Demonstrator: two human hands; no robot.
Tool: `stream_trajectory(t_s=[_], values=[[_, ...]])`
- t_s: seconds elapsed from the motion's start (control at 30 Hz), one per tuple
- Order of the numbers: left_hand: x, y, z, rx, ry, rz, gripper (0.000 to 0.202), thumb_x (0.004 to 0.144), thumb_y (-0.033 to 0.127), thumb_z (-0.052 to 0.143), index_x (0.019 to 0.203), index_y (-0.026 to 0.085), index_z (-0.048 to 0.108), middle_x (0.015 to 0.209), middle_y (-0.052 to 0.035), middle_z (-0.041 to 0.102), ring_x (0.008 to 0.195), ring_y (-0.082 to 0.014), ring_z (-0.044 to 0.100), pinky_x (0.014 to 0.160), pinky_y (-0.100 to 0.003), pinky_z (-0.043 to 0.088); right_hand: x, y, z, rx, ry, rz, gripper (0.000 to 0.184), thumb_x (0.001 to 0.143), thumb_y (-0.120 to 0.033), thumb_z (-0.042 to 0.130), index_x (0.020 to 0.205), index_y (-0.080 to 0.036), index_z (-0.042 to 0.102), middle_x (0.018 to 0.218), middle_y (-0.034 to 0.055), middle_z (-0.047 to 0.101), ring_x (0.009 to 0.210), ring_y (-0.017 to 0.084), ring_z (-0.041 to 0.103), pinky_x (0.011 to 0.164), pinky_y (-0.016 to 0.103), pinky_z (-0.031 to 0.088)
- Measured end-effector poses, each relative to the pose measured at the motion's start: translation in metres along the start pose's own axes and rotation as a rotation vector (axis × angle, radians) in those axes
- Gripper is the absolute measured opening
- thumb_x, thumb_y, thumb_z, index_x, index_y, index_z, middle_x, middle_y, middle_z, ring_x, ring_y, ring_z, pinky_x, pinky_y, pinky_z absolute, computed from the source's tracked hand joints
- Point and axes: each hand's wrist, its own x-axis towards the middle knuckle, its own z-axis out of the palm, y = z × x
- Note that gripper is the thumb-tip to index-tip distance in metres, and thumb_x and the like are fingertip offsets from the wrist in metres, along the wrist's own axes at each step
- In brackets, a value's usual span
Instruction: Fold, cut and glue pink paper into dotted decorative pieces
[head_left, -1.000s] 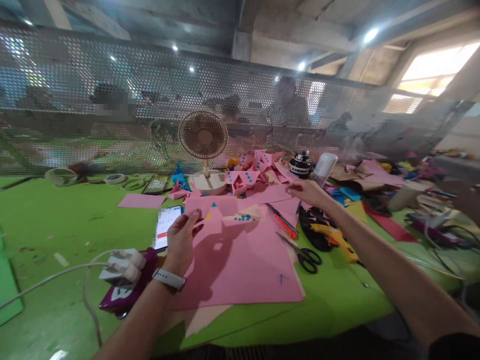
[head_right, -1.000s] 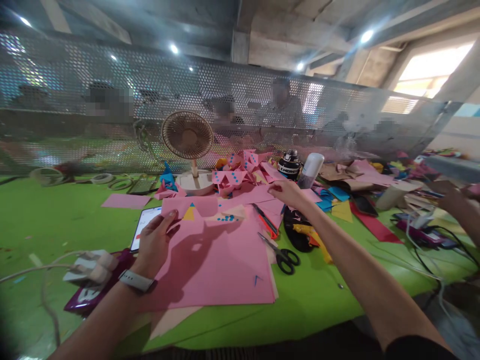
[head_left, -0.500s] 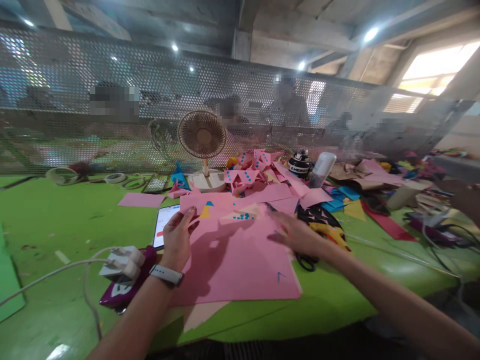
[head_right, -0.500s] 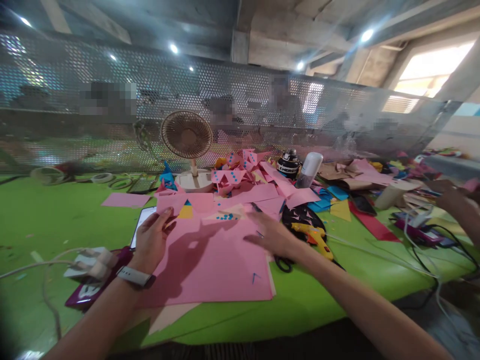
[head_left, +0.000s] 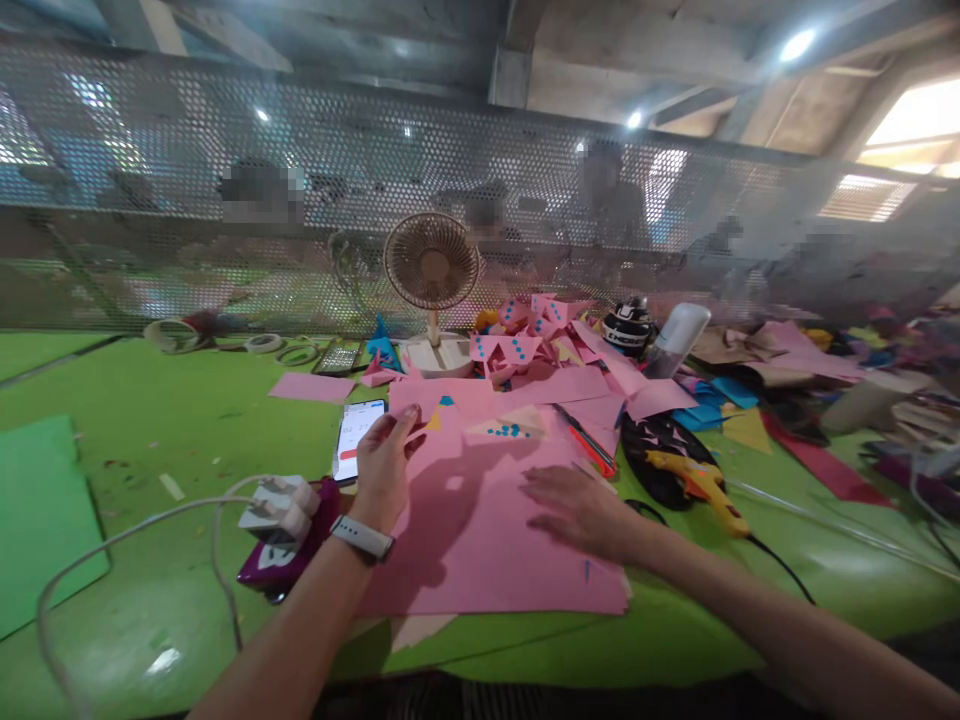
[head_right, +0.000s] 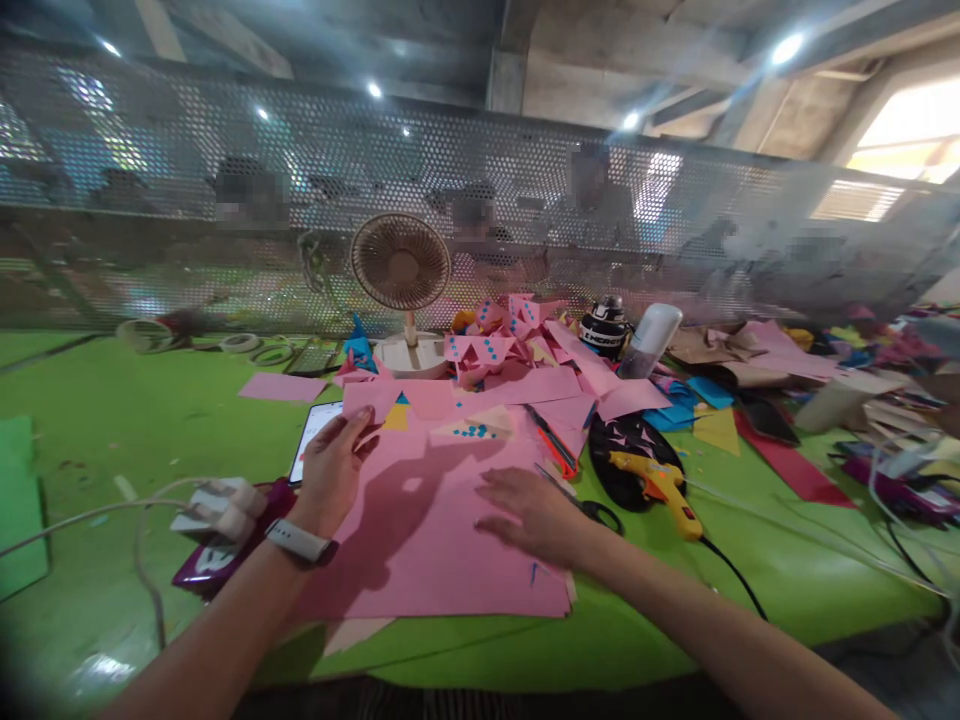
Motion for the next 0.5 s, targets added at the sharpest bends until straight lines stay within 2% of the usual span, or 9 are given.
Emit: stream_trajectory(t_s=[0.07,0.13,0.2,0.3,0.5], values=[[-0.001,-0.001,-0.001,0.016,-0.007,0.001,0.024,0.058,0.03,0.079,0.074,0.018,0.066,0.079,0.0005,0.066,0.075,-0.0119,0.061,0.066,-0.022,0.045,0.023,0.014,-0.006,-0.005,0.158,0.107,0.028,0.091,-0.033,0.042,0.101,-0.019,0.064,0.106,0.0086,0.065,0.1,0.019,0.057,0.089,0.032,0.041],[-0.001,-0.002,-0.002,0.037,-0.013,0.004,0.023,0.059,0.031,0.078,0.074,0.018,0.066,0.079,0.0006,0.066,0.076,-0.0122,0.061,0.066,-0.023,0.045,0.048,0.029,-0.011,-0.071,0.189,0.193,0.019,0.089,-0.022,0.044,0.092,-0.018,0.063,0.092,0.0071,0.066,0.088,0.018,0.058,0.078,0.029,0.042],[0.0,-0.004,-0.003,0.057,-0.012,-0.004,0.024,0.059,0.032,0.077,0.075,0.019,0.066,0.079,0.0008,0.066,0.076,-0.0124,0.061,0.066,-0.023,0.045,0.071,0.043,-0.014,-0.156,0.143,0.259,0.014,0.085,-0.02,0.049,0.087,-0.018,0.062,0.09,0.0079,0.064,0.089,0.02,0.057,0.077,0.029,0.04],[0.0,-0.005,-0.004,0.092,-0.008,-0.008,0.026,0.058,0.035,0.077,0.074,0.018,0.065,0.08,-0.0003,0.066,0.077,-0.0142,0.062,0.066,-0.024,0.046,0.094,0.058,-0.014,-0.166,0.096,0.281,0.011,0.08,-0.022,0.055,0.088,-0.017,0.062,0.09,0.009,0.063,0.085,0.021,0.057,0.072,0.028,0.038],[-0.004,-0.005,-0.001,0.104,-0.039,-0.003,0.028,0.058,0.037,0.077,0.074,0.017,0.065,0.078,-0.0018,0.065,0.076,-0.0148,0.061,0.065,-0.024,0.046,0.105,0.073,-0.009,-0.083,0.029,0.276,0.014,0.075,-0.02,0.059,0.088,-0.017,0.062,0.088,0.0063,0.064,0.074,0.016,0.057,0.063,0.023,0.036]])
